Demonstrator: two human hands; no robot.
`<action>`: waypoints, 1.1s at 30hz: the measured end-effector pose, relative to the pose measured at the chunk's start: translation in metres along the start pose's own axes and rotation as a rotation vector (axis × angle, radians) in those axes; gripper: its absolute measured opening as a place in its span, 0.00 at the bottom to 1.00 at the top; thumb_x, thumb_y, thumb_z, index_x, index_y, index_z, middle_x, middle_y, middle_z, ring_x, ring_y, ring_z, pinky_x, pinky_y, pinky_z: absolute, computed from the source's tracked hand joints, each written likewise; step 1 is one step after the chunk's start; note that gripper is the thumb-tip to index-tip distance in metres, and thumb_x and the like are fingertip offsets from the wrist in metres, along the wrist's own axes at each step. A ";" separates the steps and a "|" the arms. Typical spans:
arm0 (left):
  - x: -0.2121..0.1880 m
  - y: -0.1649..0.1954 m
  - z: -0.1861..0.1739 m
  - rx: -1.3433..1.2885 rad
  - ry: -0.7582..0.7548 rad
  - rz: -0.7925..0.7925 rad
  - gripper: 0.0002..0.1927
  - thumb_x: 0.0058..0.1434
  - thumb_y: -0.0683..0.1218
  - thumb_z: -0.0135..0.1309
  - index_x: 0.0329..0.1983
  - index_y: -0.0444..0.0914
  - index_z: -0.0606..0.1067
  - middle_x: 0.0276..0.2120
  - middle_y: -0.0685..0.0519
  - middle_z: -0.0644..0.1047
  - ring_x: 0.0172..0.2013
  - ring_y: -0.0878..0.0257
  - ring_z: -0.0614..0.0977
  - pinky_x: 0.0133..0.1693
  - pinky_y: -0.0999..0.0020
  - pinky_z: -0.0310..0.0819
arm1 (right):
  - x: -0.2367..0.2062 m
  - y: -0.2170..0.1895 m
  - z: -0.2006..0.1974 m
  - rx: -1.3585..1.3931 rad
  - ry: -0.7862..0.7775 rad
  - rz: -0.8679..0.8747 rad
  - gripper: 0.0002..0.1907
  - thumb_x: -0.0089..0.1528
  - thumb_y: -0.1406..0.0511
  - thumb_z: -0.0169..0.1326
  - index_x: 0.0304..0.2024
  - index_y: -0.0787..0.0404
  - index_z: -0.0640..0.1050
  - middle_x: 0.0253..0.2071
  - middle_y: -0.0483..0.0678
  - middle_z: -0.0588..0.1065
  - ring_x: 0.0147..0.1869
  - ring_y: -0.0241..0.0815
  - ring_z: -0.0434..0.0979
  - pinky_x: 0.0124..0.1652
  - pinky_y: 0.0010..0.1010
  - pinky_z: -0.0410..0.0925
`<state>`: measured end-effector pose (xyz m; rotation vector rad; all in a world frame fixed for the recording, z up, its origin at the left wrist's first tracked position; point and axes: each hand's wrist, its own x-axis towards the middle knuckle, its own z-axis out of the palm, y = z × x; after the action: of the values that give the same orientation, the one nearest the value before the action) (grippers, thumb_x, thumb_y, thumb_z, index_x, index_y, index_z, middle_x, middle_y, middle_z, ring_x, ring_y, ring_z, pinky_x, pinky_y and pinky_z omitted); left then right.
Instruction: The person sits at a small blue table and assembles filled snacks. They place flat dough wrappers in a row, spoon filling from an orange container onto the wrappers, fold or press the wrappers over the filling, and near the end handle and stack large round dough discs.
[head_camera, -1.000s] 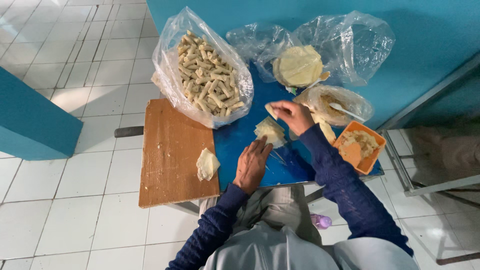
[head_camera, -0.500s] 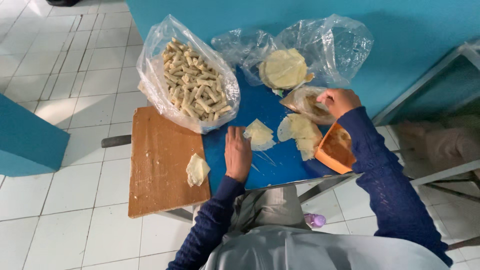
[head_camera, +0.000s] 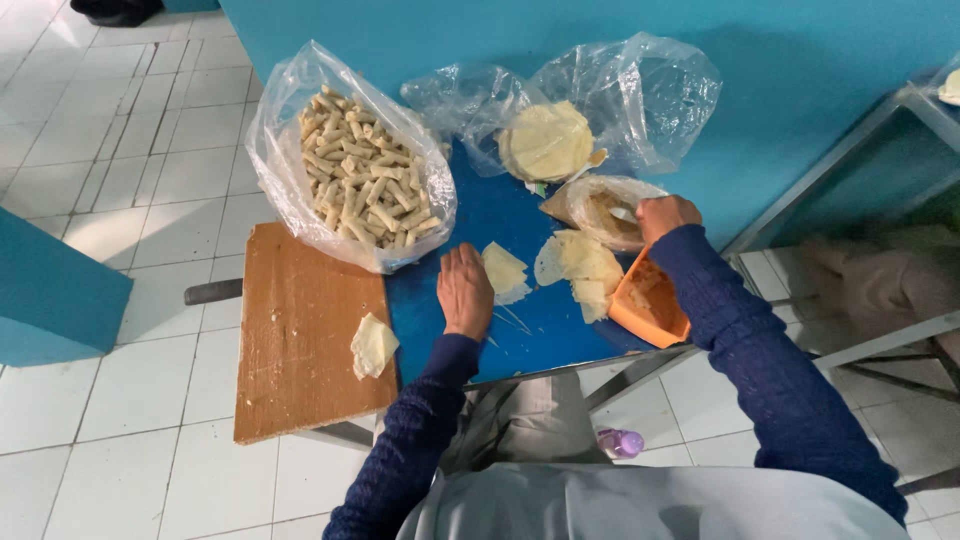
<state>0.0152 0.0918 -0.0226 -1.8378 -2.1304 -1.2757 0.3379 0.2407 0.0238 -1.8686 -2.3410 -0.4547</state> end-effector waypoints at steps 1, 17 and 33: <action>-0.001 0.001 0.001 0.000 -0.002 0.027 0.03 0.66 0.40 0.48 0.40 0.36 0.70 0.37 0.46 0.76 0.43 0.46 0.77 0.42 0.51 0.72 | 0.000 0.002 -0.002 -0.024 -0.002 -0.013 0.08 0.65 0.64 0.53 0.35 0.54 0.84 0.36 0.54 0.81 0.43 0.58 0.83 0.43 0.48 0.73; 0.007 0.017 -0.012 -0.206 -0.136 -0.009 0.06 0.70 0.41 0.43 0.48 0.35 0.65 0.42 0.36 0.78 0.35 0.33 0.80 0.32 0.41 0.71 | -0.012 0.001 -0.019 0.088 0.065 -0.147 0.07 0.58 0.67 0.56 0.35 0.51 0.85 0.37 0.51 0.82 0.44 0.56 0.81 0.44 0.46 0.73; -0.041 0.009 -0.058 -0.566 -0.120 -0.130 0.01 0.69 0.39 0.46 0.43 0.36 0.68 0.25 0.39 0.74 0.28 0.41 0.80 0.30 0.53 0.69 | -0.034 0.004 -0.037 0.730 -0.146 -0.029 0.09 0.65 0.62 0.57 0.44 0.53 0.85 0.31 0.46 0.82 0.32 0.39 0.81 0.35 0.33 0.71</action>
<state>0.0083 0.0235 -0.0016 -2.0254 -2.1249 -2.0151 0.3458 0.1988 0.0506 -1.5351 -2.1761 0.4957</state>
